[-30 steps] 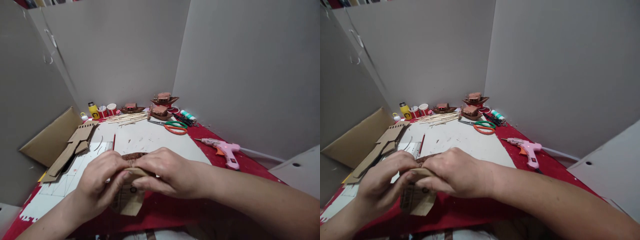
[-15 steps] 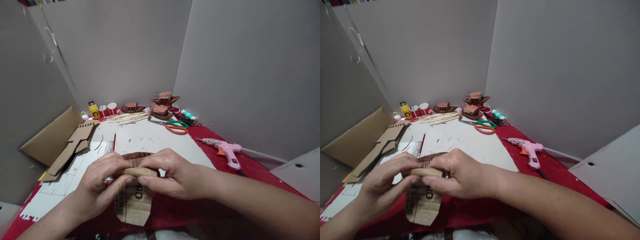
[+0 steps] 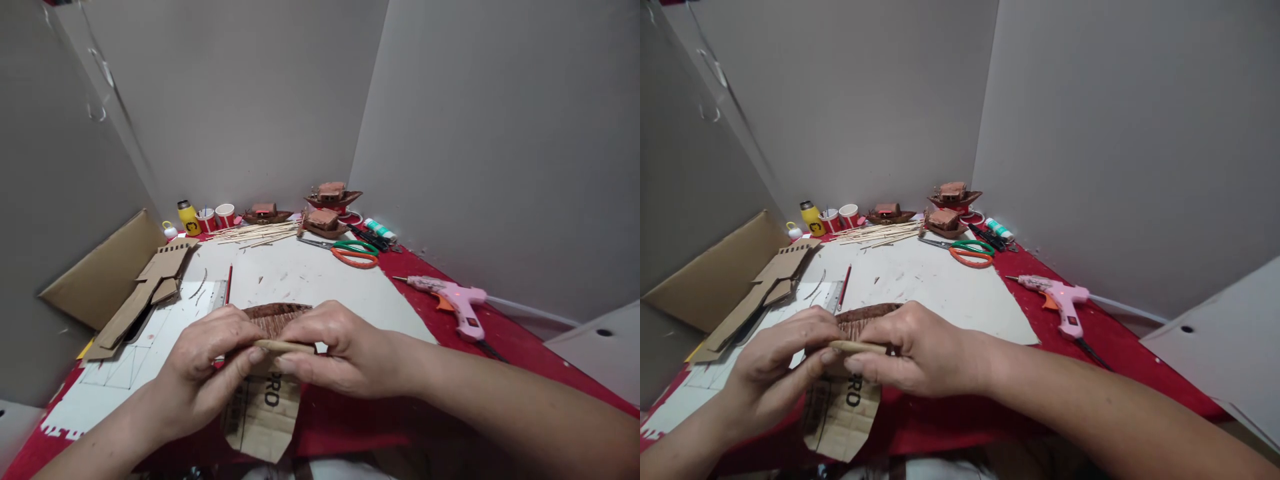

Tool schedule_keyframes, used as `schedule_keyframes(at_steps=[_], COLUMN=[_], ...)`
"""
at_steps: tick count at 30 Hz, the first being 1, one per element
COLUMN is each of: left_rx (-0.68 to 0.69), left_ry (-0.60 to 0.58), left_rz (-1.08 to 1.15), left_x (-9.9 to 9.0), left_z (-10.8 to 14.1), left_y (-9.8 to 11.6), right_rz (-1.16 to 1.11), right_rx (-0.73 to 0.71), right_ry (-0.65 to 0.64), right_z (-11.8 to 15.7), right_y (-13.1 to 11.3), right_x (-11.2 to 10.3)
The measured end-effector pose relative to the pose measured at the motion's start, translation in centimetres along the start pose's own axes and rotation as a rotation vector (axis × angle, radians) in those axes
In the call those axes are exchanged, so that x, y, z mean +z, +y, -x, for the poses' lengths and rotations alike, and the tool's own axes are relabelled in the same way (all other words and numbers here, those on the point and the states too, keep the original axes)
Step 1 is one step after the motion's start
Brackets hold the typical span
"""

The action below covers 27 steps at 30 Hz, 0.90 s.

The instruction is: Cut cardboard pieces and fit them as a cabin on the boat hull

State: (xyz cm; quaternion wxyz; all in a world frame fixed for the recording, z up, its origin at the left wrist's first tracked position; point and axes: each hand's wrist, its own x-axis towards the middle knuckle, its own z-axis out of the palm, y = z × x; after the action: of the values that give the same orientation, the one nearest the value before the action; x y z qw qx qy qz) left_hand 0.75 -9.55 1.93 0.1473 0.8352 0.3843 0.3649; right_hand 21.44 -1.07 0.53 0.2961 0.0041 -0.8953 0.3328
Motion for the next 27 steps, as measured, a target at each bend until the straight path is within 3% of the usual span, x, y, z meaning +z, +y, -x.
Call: schedule_keyframes(at_steps=[5,9,12,16,18,22,25,27], left_rx=[-0.009,-0.065,-0.236,-0.471,-0.556,-0.613,-0.560,-0.573], left_ry=[-0.031,0.016,0.046,0.074,0.167,0.507,0.691,0.666], left_rz=[-0.016,0.002,0.119,0.472,0.623,0.654,0.510,0.509], left_x=[-0.1,0.3,0.3,-0.6,-1.0,-0.9,-0.2,0.2], left_z=[-0.8,-1.3,-1.2,-0.7,-0.4,0.2,0.5,0.4], left_y=[0.4,0.3,0.0,-1.3,-2.4,-4.0,-3.3,-2.1], right_rz=[0.117,0.150,0.089,0.009,-0.114,-0.326,-0.274,-0.152], right_rx=[-0.068,-0.076,-0.003,0.146,0.277,0.477,0.482,0.421], right_ry=[0.022,0.060,0.102,0.251,0.329,0.463,0.554,0.603], right_z=[-0.2,-0.1,0.0,0.2,0.2,-0.1,-0.4,-0.6], right_y=[-0.2,0.3,0.5,0.5,0.5,1.3,2.3,3.0], right_x=[0.3,0.6,0.5,0.1,-0.1,0.0,0.1,0.2])
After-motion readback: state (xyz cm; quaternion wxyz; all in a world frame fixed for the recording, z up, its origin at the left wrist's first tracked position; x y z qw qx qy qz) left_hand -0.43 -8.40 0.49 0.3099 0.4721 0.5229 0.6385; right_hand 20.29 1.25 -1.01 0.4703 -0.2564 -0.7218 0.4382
